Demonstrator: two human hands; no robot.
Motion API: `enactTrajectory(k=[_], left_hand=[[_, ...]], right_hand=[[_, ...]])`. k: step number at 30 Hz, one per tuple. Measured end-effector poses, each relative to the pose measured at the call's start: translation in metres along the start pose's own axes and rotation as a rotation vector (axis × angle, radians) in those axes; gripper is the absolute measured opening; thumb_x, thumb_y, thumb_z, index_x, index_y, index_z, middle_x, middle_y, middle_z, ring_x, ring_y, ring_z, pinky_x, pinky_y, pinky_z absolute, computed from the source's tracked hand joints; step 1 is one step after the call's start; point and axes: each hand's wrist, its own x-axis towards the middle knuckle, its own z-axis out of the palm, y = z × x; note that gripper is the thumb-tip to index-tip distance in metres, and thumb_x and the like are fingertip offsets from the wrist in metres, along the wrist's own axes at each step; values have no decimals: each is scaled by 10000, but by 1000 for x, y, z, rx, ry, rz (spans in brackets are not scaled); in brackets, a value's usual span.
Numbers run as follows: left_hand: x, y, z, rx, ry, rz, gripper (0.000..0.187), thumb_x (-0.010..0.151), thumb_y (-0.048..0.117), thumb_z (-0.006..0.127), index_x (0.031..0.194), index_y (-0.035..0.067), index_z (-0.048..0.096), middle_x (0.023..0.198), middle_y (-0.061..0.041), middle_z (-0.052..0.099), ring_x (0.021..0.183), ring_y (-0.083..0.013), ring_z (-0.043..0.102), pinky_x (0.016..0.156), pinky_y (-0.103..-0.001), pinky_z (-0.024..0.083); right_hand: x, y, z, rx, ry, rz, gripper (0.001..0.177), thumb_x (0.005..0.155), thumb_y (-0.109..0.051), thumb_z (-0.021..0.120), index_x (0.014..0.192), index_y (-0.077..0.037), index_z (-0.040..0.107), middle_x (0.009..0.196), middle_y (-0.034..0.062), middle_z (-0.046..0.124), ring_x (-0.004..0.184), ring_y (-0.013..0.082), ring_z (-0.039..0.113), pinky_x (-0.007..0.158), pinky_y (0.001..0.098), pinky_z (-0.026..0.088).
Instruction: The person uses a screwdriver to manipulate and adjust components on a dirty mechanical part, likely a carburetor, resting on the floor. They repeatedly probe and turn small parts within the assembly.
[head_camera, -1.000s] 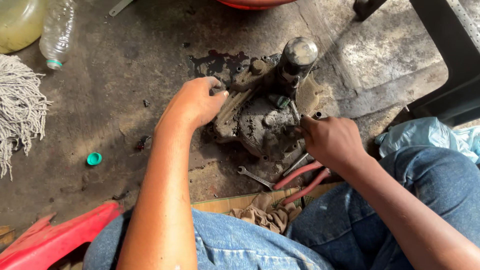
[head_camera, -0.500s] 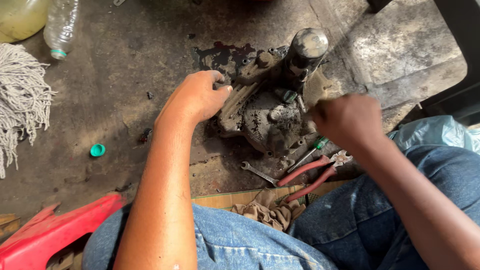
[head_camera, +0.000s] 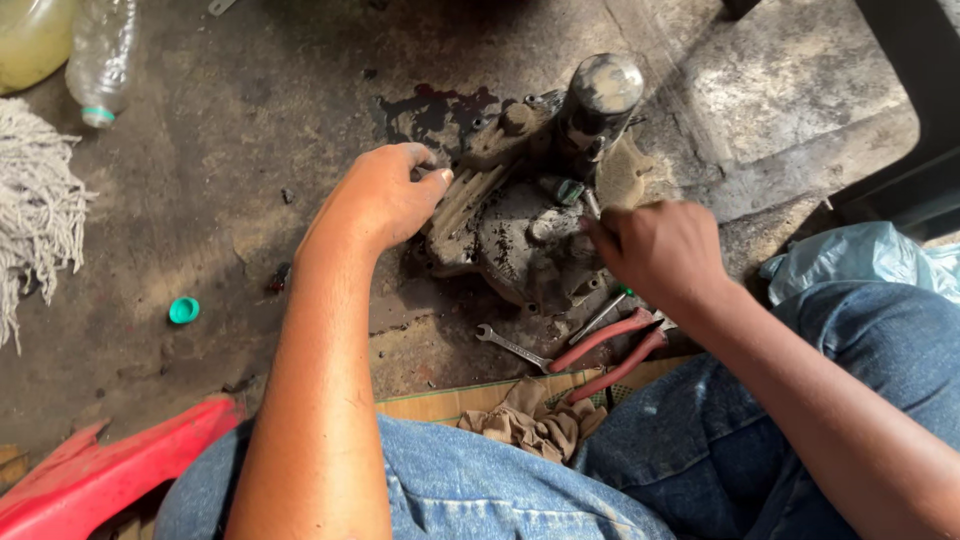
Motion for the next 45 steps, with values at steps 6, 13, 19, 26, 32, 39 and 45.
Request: enactTrajectory(k=[6, 13, 19, 26, 32, 39, 45], left_hand=[[-2, 2, -4, 12, 5, -10, 487, 962, 397, 607, 1384, 154, 612, 1370, -154, 640, 1269, -346, 611, 1059, -480, 484], [-9, 11, -9, 11, -31, -69, 476, 995, 390, 564, 1413, 165, 584, 1400, -136, 617, 1285, -328, 602, 1059, -508, 487], [-9, 10, -10, 6, -29, -91, 487, 1005, 392, 545, 1436, 165, 569, 1418, -121, 617, 1296, -321, 608, 1066, -512, 490], [-12, 11, -12, 10, -18, -58, 496, 988, 397, 571, 1426, 164, 568, 1412, -127, 609, 1289, -327, 599, 1067, -500, 485], [-15, 16, -15, 0, -60, -120, 459, 996, 385, 554, 1411, 190, 590, 1389, -110, 640, 1277, -305, 622, 1062, -501, 492], [-10, 12, -12, 3, -48, -104, 493, 1004, 376, 551, 1454, 176, 545, 1438, -126, 594, 1312, -321, 590, 1081, -528, 476], [-5, 10, -10, 23, -41, -98, 506, 1004, 387, 545, 1465, 179, 535, 1473, -127, 551, 1340, -327, 556, 1092, -531, 463]], right_hand=[[2, 8, 3, 99, 125, -13, 508, 1080, -463, 539, 721, -141, 698, 453, -24, 491, 354, 95, 360, 391, 333, 292], [-3, 9, 11, 17, 75, -83, 491, 1058, -485, 525, 727, -161, 689, 460, -36, 499, 351, 95, 325, 367, 293, 261], [-2, 8, 8, -32, 31, -98, 435, 1051, -453, 494, 840, -160, 739, 448, -30, 483, 345, 74, 292, 329, 278, 266], [0, 11, 7, 44, 92, -96, 484, 1072, -504, 513, 845, -164, 772, 510, -37, 569, 370, 86, 374, 372, 303, 281], [3, 11, 7, 7, 24, -43, 460, 1054, -506, 520, 862, -185, 787, 497, -27, 590, 357, 91, 419, 373, 298, 288], [0, 2, -3, 65, -30, -11, 364, 1033, -421, 472, 1019, -237, 786, 448, -42, 495, 317, 76, 329, 296, 272, 287], [-4, -3, -1, -68, -45, -28, 493, 1033, -563, 476, 846, -200, 754, 457, -28, 506, 371, 88, 346, 395, 292, 296]])
